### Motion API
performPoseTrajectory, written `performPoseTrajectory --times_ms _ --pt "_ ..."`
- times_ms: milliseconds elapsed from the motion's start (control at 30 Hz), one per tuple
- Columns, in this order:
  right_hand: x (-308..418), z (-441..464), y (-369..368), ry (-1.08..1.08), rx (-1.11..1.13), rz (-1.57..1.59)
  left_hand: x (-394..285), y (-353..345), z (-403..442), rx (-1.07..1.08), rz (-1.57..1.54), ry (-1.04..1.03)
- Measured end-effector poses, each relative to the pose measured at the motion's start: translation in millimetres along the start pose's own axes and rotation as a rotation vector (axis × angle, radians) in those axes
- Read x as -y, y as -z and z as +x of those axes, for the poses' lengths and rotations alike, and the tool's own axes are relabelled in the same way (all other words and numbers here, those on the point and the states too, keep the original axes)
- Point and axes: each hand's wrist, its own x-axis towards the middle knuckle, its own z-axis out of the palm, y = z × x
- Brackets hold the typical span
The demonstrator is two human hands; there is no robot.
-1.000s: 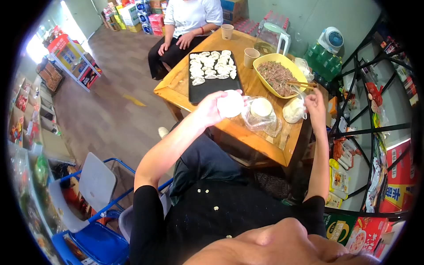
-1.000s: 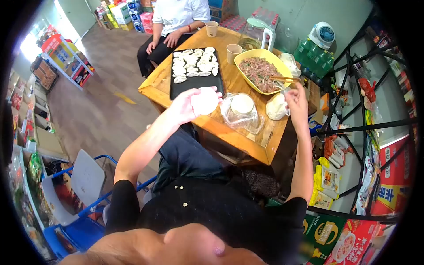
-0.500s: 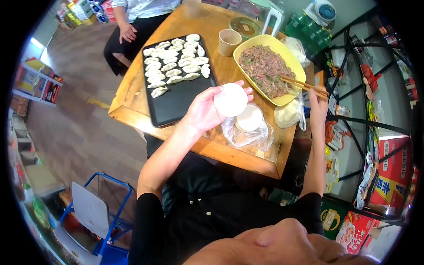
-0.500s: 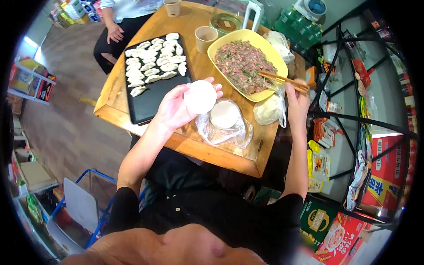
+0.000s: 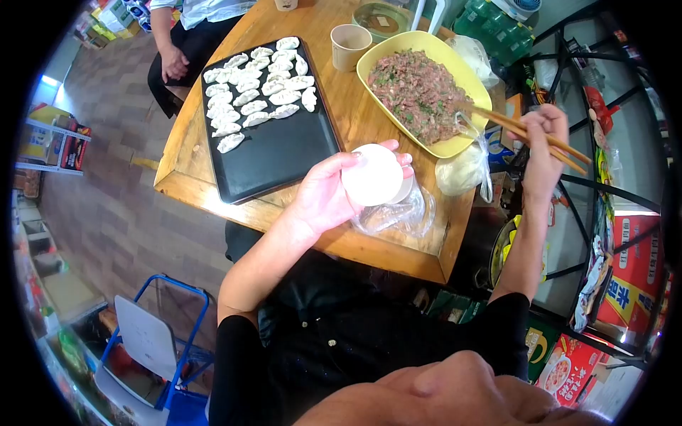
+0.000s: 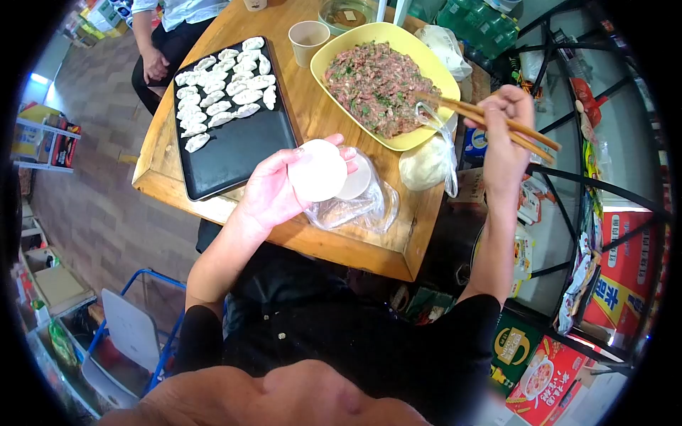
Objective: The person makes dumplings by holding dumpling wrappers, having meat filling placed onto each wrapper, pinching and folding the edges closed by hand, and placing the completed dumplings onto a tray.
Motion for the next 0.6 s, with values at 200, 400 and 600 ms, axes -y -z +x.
performPoseTrajectory --times_ms 200,400,600 --pt "-7.2 41.1 -40.1 0.266 0.115 -0.431 7.1 1.3 -0.7 0.011 -0.032 -0.013" --pt "-33.2 49.8 -70.5 0.308 0.338 -0.44 10.0 1.4 -8.7 -0.006 -0.081 -0.023" --pt "-5.3 26.0 -49.7 0.066 0.079 -0.148 6.1 -8.9 -23.1 -0.148 -0.051 -0.09"
